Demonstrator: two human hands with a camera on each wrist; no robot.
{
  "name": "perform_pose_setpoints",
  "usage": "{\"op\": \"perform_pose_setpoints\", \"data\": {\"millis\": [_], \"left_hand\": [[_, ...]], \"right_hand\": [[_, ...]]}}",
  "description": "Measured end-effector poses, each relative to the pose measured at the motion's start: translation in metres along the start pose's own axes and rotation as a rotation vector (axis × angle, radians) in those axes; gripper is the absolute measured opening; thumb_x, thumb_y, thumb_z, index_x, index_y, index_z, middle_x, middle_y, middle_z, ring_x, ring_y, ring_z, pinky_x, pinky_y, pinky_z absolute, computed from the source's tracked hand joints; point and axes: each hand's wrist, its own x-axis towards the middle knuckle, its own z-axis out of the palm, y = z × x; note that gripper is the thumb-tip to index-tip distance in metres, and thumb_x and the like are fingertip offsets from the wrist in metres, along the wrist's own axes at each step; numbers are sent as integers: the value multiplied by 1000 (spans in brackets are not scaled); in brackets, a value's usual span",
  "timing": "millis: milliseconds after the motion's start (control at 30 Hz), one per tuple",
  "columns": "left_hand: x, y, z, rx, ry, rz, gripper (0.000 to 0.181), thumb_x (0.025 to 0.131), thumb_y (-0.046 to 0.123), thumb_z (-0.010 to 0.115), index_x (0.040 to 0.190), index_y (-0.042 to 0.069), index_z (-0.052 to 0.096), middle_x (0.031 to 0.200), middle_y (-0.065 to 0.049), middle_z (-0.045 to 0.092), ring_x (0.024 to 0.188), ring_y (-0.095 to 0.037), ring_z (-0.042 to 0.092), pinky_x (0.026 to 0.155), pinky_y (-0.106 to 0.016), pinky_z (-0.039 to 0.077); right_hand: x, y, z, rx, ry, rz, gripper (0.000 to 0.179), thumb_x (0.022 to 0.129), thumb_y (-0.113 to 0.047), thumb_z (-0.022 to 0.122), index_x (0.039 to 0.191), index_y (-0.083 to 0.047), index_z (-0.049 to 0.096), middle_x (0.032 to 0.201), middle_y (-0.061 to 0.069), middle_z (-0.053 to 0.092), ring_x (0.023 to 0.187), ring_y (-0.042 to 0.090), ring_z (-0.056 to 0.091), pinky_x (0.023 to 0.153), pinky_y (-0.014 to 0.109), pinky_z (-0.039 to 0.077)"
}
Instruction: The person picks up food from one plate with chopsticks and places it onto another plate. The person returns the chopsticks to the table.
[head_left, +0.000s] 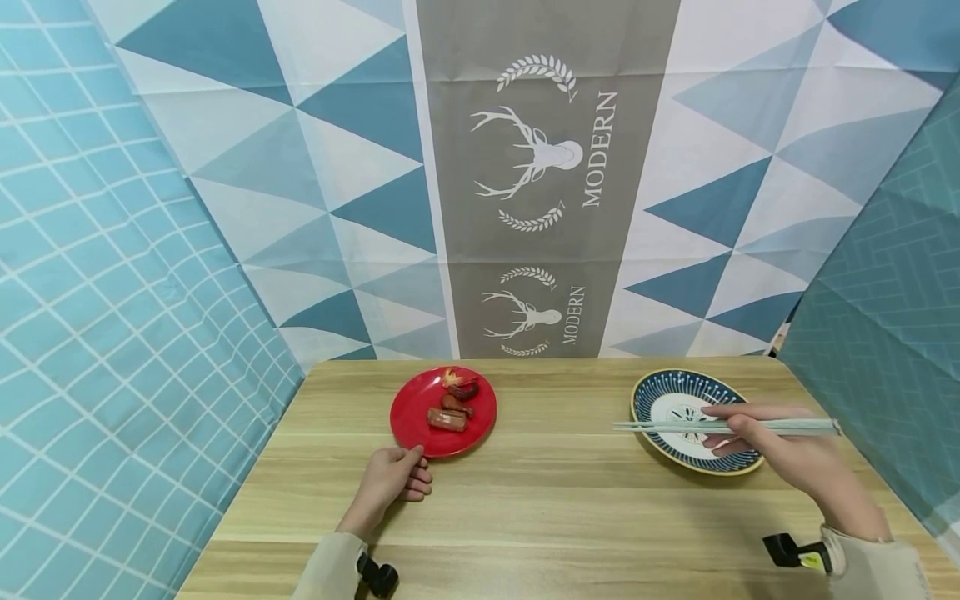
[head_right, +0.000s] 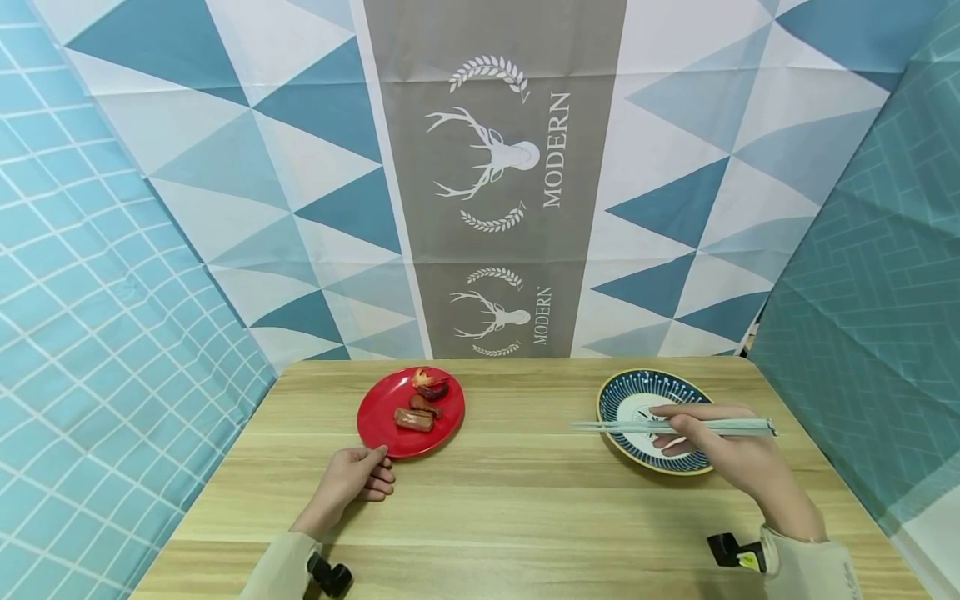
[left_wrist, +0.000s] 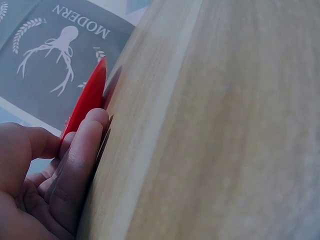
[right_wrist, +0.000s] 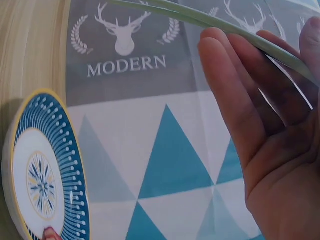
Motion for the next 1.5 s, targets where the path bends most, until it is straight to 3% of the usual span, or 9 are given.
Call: {"op": "perform_pose_setpoints", "data": {"millis": [100,300,567,767,1033,1167,1267,1400,1500], "left_hand": [[0,0,0,-2,-1,1,37,107,29,57,96,-5,67,76,-11,71,63,-17,72,60,-33,65],[0,-1,0,-5,-1,2,36,107,28,56,96,-5,66,76,-10,71,63,-17,72,60,-33,65],[-1,-1,-1,-8,-5,3,36,107,28,56,96,-5,66,76,-11,71,63,-17,72,61,-33,65],[-1,-1,0,-3,4,-4,37,107,29,56,96,-5,67,76,-11,71,63,-17,72,60,-33,65],[0,0,1,1,5,-10,37,107,30,57,96,-4,67,77,-11,72,63,-18,72,60,-33,65],[1,0,1,1,0,-5,37,107,29,57,96,-4,67,77,-11,71,63,-18,72,61,-33,65],[2,0,0,4,-5,-4,37,107,30,56,96,-4,67,77,-11,71,63,-18,72,61,-33,65],[2,-1,0,5,-8,-2,37,107,30,57,96,-4,67,77,-11,71,63,-17,72,61,-33,65],[2,-1,0,4,-9,0,37,107,30,56,96,-4,67,77,-11,71,63,-18,72,61,-33,65]], "right_hand": [[-6,0,-6,-42,4,27,34,103,9,49,126,-4,71,109,-17,76,80,9,78,74,17,61],[-12,0,-16,-52,17,37,30,103,11,49,124,7,70,120,-21,72,81,11,78,69,27,64],[-21,6,-29,-98,42,106,36,106,5,47,123,-13,73,116,-24,70,84,7,77,67,23,63],[-29,16,-44,-164,23,294,36,112,-11,42,122,-33,69,108,-33,66,82,2,75,68,15,58],[-37,27,-53,-223,97,292,26,110,-12,47,120,-5,71,104,-32,66,77,1,74,61,21,62],[-42,31,-58,-213,107,326,25,110,-14,48,119,-16,71,99,-30,69,76,1,74,59,26,62],[-47,34,-61,-206,112,357,24,110,-14,48,117,-20,71,92,-23,73,74,2,74,59,28,63],[-50,34,-65,-279,54,475,44,113,-24,41,135,11,58,101,17,78,75,-1,72,63,27,63],[-53,34,-67,-336,46,486,54,114,-24,39,136,24,47,107,40,69,75,-4,70,63,25,62]]}}
